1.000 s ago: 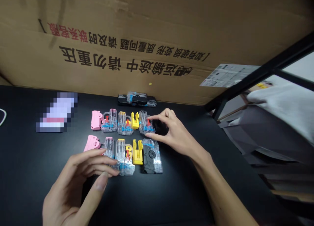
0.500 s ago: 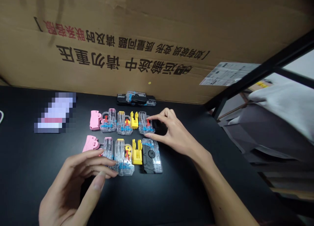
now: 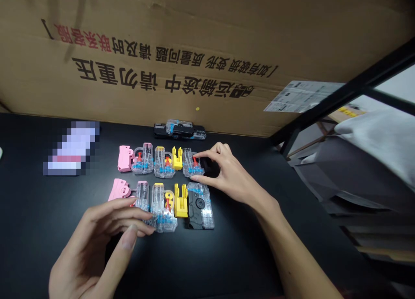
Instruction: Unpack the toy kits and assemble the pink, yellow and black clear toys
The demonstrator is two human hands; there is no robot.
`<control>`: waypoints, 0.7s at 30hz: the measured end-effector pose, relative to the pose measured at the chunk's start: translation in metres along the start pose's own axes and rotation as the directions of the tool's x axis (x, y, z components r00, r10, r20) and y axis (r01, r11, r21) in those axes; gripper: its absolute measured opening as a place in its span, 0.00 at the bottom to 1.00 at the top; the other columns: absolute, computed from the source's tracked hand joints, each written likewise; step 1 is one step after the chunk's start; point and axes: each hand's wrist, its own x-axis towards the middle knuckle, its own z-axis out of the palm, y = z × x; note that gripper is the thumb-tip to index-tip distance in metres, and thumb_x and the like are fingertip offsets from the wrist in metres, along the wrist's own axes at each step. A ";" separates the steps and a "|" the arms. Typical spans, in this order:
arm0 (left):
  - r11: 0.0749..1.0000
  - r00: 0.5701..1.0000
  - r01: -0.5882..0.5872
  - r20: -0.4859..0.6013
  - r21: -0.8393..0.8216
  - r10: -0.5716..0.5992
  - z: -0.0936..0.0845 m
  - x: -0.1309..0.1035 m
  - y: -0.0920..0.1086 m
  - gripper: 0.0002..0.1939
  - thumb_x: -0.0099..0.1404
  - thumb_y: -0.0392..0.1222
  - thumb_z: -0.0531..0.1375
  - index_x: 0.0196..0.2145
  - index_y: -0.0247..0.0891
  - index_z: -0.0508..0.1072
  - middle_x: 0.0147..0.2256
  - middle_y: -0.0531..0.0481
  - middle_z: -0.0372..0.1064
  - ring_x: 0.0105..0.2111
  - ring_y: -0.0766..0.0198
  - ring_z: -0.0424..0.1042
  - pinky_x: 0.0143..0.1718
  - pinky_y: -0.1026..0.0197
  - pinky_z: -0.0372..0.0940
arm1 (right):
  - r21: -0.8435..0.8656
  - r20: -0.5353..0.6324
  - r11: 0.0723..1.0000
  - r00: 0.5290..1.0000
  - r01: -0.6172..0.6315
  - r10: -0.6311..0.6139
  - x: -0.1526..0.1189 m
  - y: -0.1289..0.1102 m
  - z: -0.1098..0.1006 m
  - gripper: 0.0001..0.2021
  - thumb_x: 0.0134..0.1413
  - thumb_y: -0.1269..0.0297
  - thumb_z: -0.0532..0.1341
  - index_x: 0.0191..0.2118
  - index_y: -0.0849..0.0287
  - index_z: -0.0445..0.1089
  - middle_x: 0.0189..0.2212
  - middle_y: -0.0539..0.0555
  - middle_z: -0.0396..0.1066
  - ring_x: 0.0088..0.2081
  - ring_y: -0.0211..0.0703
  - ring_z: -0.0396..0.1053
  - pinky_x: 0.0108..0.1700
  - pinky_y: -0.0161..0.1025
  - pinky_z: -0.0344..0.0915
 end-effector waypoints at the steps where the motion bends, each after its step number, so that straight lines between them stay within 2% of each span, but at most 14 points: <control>1: 1.000 1.000 -0.001 0.002 0.001 0.001 0.000 0.000 0.000 0.11 0.77 0.49 0.69 0.55 0.48 0.82 0.43 0.52 0.88 0.38 0.58 0.86 0.45 0.57 0.82 | 0.001 -0.001 1.000 1.000 -0.003 0.003 0.000 0.000 0.000 0.28 0.62 0.37 0.75 0.60 0.47 0.81 0.44 0.55 0.65 0.48 0.59 0.67 0.54 0.60 0.73; 14: 1.000 1.000 -0.014 0.012 0.015 0.014 0.000 0.000 0.000 0.09 0.79 0.48 0.68 0.54 0.53 0.82 0.43 0.55 0.87 0.37 0.62 0.86 0.46 0.62 0.81 | 0.019 -0.003 1.000 1.000 -0.018 0.018 0.001 -0.001 0.000 0.28 0.59 0.38 0.77 0.58 0.48 0.82 0.44 0.55 0.64 0.49 0.60 0.66 0.56 0.61 0.72; 21: 0.999 0.999 -0.036 -0.008 0.029 0.037 0.003 -0.001 0.001 0.09 0.79 0.47 0.67 0.55 0.51 0.82 0.43 0.54 0.87 0.37 0.62 0.86 0.44 0.63 0.81 | 0.011 0.006 1.000 1.000 -0.022 0.022 0.000 0.000 0.000 0.27 0.60 0.38 0.77 0.57 0.48 0.83 0.44 0.56 0.65 0.50 0.60 0.66 0.57 0.60 0.72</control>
